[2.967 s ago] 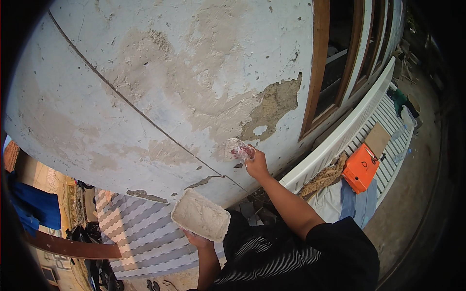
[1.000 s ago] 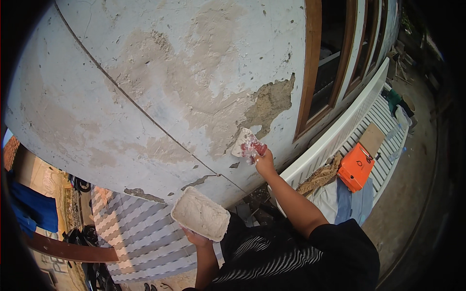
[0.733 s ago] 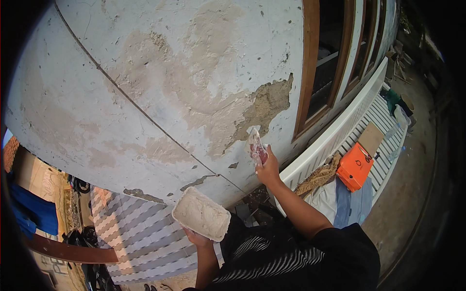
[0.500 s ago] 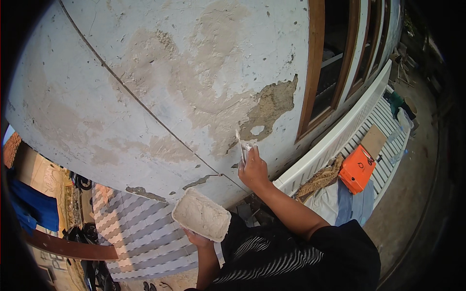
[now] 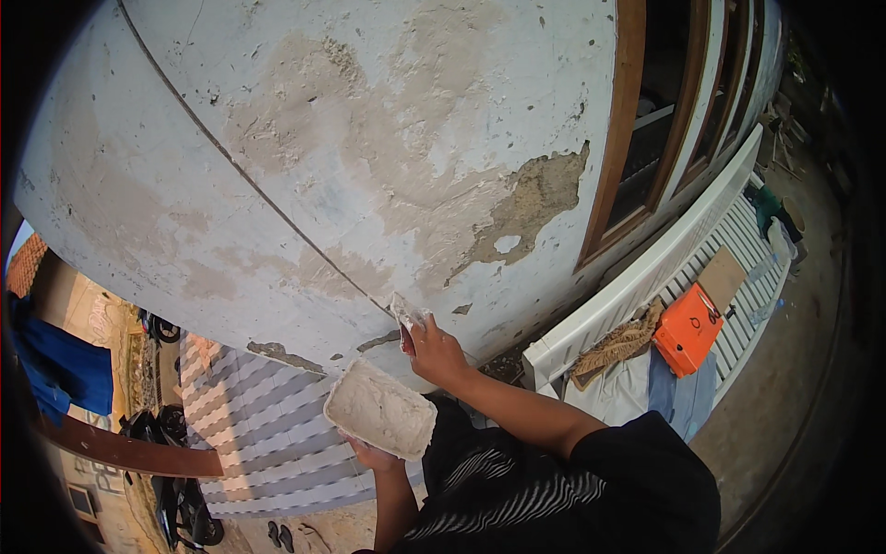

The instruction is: Patching a damaged exterior wall by applying plaster or putty using a spatula.

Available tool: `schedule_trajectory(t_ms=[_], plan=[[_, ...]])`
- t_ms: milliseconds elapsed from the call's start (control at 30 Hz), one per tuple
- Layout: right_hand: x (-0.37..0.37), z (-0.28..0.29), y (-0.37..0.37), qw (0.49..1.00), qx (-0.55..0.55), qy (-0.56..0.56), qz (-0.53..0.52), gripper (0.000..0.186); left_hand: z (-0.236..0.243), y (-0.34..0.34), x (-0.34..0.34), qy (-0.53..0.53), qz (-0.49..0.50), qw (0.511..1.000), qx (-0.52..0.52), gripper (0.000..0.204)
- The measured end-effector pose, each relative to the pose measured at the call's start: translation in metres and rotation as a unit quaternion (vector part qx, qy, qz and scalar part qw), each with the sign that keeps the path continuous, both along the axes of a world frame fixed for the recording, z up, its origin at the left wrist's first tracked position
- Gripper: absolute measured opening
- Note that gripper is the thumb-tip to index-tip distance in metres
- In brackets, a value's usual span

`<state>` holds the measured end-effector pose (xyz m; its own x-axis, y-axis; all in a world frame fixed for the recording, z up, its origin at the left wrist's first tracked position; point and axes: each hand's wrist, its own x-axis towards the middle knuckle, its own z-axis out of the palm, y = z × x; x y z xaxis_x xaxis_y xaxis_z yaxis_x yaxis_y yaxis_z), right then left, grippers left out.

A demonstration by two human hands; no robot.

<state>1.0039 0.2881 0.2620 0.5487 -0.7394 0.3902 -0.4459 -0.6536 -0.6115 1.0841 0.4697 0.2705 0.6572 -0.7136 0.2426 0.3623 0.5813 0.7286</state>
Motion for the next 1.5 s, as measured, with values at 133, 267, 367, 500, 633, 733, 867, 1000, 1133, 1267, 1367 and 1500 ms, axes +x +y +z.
schedule_trajectory(t_ms=[133, 267, 367, 500, 633, 733, 867, 1000, 1133, 1267, 1367, 1500], plan=[[-0.027, 0.001, -0.001, 0.999, 0.007, -0.037, -0.002, 0.047, 0.013, -0.006, -0.013, 0.161, 0.040, 0.986, -0.024, 0.060], [-0.052, 0.010, -0.034, 0.993, -0.023, -0.070, -0.088, 0.052, -0.007, 0.005, 0.002, -0.082, 0.079, 0.993, 0.039, 0.060], [-0.044, 0.019, -0.052, 0.984, -0.066, -0.079, -0.143, 0.053, 0.000, 0.007, -0.005, -0.042, -0.024, 0.998, 0.027, 0.071], [-0.018, 0.024, -0.035, 0.998, -0.015, -0.012, -0.064, 0.053, 0.001, 0.003, -0.006, -0.088, 0.006, 0.993, 0.074, 0.070], [-0.023, -0.010, -0.011, 0.998, -0.048, 0.006, 0.030, 0.044, -0.007, -0.004, -0.008, -0.201, 0.143, 0.964, 0.100, 0.061], [-0.050, -0.022, -0.007, 0.999, -0.026, 0.016, 0.022, 0.041, -0.002, -0.004, -0.011, 0.067, 0.048, 0.997, -0.013, 0.060], [-0.079, -0.015, -0.017, 0.999, 0.001, 0.004, -0.035, 0.048, -0.003, 0.000, -0.009, -0.162, 0.078, 0.982, 0.057, 0.059], [-0.079, 0.012, -0.035, 0.999, -0.011, -0.028, -0.038, 0.050, 0.001, -0.002, -0.013, -0.079, 0.017, 0.997, 0.007, 0.060], [-0.061, 0.015, -0.039, 0.999, -0.022, -0.015, -0.032, 0.048, 0.013, -0.008, -0.021, -0.027, -0.007, 0.999, -0.040, 0.060], [-0.061, 0.005, -0.026, 0.993, -0.075, 0.022, 0.091, 0.047, 0.007, -0.002, -0.013, -0.173, 0.057, 0.983, 0.039, 0.059], [-0.068, -0.003, -0.031, 0.997, -0.072, 0.016, 0.026, 0.046, 0.015, -0.002, -0.018, -0.005, -0.015, 0.997, -0.081, 0.060], [-0.082, 0.021, -0.043, 0.999, -0.051, 0.002, 0.007, 0.046, 0.008, 0.004, -0.013, -0.037, 0.028, 0.999, -0.008, 0.061]])
